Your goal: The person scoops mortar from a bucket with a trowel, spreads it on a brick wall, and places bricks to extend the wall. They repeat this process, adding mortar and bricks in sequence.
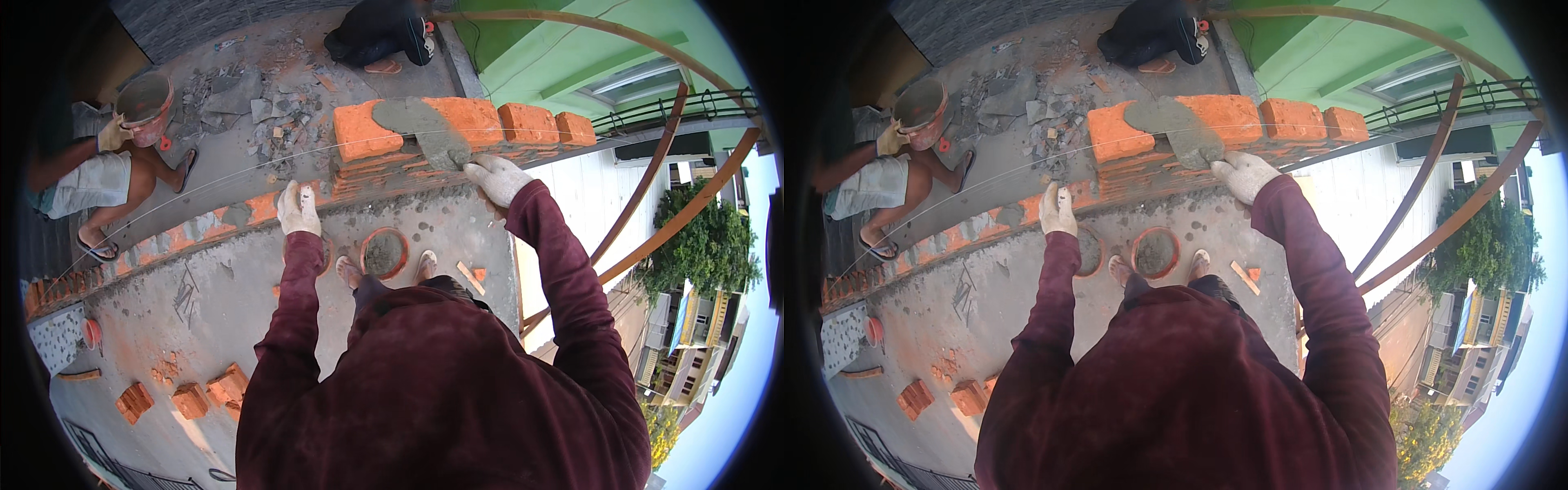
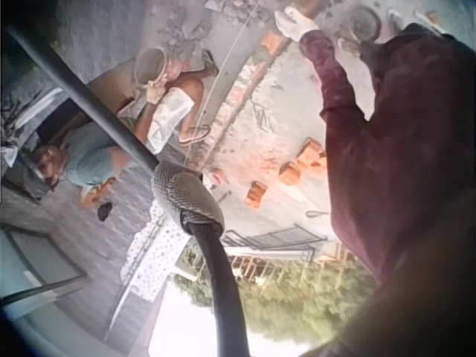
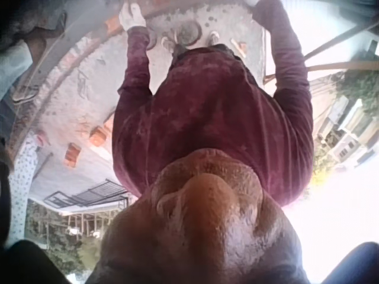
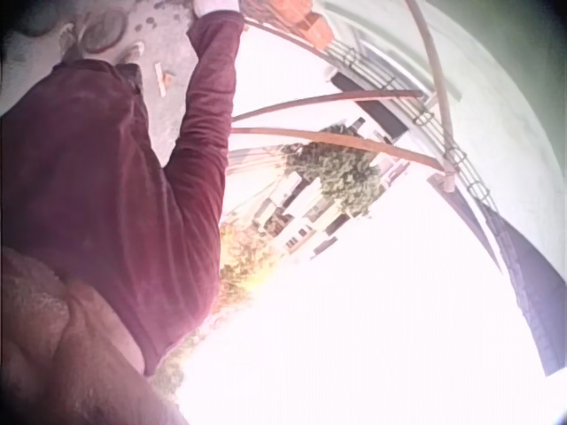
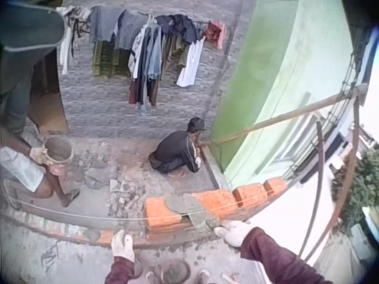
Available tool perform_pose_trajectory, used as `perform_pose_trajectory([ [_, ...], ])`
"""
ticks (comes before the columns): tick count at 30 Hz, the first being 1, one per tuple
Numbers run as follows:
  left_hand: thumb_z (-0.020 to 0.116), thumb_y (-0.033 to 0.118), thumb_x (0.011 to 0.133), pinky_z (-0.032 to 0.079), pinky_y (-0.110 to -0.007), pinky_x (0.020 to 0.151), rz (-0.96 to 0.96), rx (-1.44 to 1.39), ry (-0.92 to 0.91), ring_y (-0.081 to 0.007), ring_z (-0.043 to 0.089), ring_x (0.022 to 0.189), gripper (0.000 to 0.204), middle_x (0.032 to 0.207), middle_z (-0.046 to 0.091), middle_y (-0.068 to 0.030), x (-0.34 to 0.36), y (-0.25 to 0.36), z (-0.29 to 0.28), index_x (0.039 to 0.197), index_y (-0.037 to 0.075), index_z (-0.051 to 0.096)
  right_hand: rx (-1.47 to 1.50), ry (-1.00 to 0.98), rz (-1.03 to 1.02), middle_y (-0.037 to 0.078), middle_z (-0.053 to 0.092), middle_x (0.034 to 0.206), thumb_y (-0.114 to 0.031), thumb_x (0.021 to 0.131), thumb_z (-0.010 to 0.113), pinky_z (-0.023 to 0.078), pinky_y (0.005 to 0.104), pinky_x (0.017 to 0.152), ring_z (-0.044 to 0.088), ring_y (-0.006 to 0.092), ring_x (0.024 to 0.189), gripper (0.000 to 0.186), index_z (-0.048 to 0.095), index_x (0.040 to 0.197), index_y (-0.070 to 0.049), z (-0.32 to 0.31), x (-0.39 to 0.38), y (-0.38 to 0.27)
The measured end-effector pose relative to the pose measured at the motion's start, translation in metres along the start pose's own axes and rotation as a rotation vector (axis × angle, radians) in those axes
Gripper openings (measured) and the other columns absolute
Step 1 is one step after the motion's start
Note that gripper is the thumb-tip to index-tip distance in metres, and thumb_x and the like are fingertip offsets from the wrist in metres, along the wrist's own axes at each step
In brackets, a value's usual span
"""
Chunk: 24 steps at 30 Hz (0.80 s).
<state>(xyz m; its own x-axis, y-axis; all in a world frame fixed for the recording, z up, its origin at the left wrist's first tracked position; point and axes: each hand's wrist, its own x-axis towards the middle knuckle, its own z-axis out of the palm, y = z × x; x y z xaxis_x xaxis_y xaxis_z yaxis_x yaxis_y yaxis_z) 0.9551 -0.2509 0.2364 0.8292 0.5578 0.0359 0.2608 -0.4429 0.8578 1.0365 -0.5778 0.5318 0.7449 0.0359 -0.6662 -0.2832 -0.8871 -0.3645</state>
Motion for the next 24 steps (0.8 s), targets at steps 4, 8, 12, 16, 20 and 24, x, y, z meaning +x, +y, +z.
perform_pose_trajectory([
  [4,0.061,0.047,0.1,0.044,-0.047,0.108,-0.153,0.068,0.002,-0.0402,0.056,0.126,0.054,0.137,0.059,-0.0221,-0.054,-0.054,-0.007,0.135,0.007,0.063,0.552,-0.173,0.059,0.013,0.063,0.08,-0.035,0.106,0.048,0.05,0.0365,0.049,0.062,0.0184,0.057,0.041,0.059,0.127,-0.001,0.001,0.001,0.014],
  [8,0.061,0.048,0.099,0.046,-0.047,0.106,-0.244,0.174,-0.067,-0.0421,0.059,0.123,0.051,0.13,0.064,-0.0241,-0.109,-0.066,-0.003,0.127,0.005,0.069,0.065,-0.085,-0.162,0.011,0.063,0.079,-0.039,0.104,0.049,0.049,0.0371,0.049,0.062,0.0181,0.057,0.041,0.061,0.113,0.0,0.007,0.017,0.032],
  [12,0.062,0.048,0.098,0.048,-0.046,0.103,-0.235,0.2,-0.17,-0.0406,0.063,0.117,0.052,0.124,0.068,-0.0233,-0.17,-0.088,0.011,0.124,0.004,0.07,0.027,-0.036,-0.136,0.008,0.061,0.075,-0.039,0.103,0.049,0.048,0.0371,0.048,0.06,0.0179,0.055,0.042,0.062,0.107,0.0,-0.017,0.009,0.067],
  [16,0.066,0.045,0.096,0.05,-0.041,0.101,-0.435,0.137,-0.257,-0.0347,0.066,0.117,0.055,0.125,0.069,-0.0223,-0.263,-0.108,0.026,0.131,0.002,0.066,0.032,0.029,-0.159,0.009,0.06,0.074,-0.032,0.099,0.058,0.048,0.0353,0.054,0.06,0.0191,0.057,0.035,0.063,0.104,0.002,-0.036,0.002,0.148],
  [20,0.068,0.046,0.096,0.046,-0.038,0.108,-0.727,0.012,-0.276,-0.0336,0.063,0.123,0.064,0.132,0.066,-0.0228,-0.398,-0.104,0.038,0.142,0.002,0.058,-0.018,0.02,-0.346,0.014,0.066,0.085,-0.022,0.089,0.068,0.053,0.0412,0.077,0.067,0.0308,0.08,0.033,0.062,0.112,0.002,-0.004,0.011,0.257],
  [24,0.067,0.074,0.08,0.033,-0.048,0.12,-0.883,0.242,-0.702,-0.0464,0.034,0.148,0.103,0.162,0.031,-0.0291,-0.507,-0.061,0.054,0.159,0.015,0.038,-0.356,-0.154,-0.375,0.021,0.071,0.092,-0.027,0.088,0.067,0.054,0.0469,0.079,0.071,0.0402,0.089,0.033,0.063,0.108,-0.001,0.087,0.067,0.325],
])
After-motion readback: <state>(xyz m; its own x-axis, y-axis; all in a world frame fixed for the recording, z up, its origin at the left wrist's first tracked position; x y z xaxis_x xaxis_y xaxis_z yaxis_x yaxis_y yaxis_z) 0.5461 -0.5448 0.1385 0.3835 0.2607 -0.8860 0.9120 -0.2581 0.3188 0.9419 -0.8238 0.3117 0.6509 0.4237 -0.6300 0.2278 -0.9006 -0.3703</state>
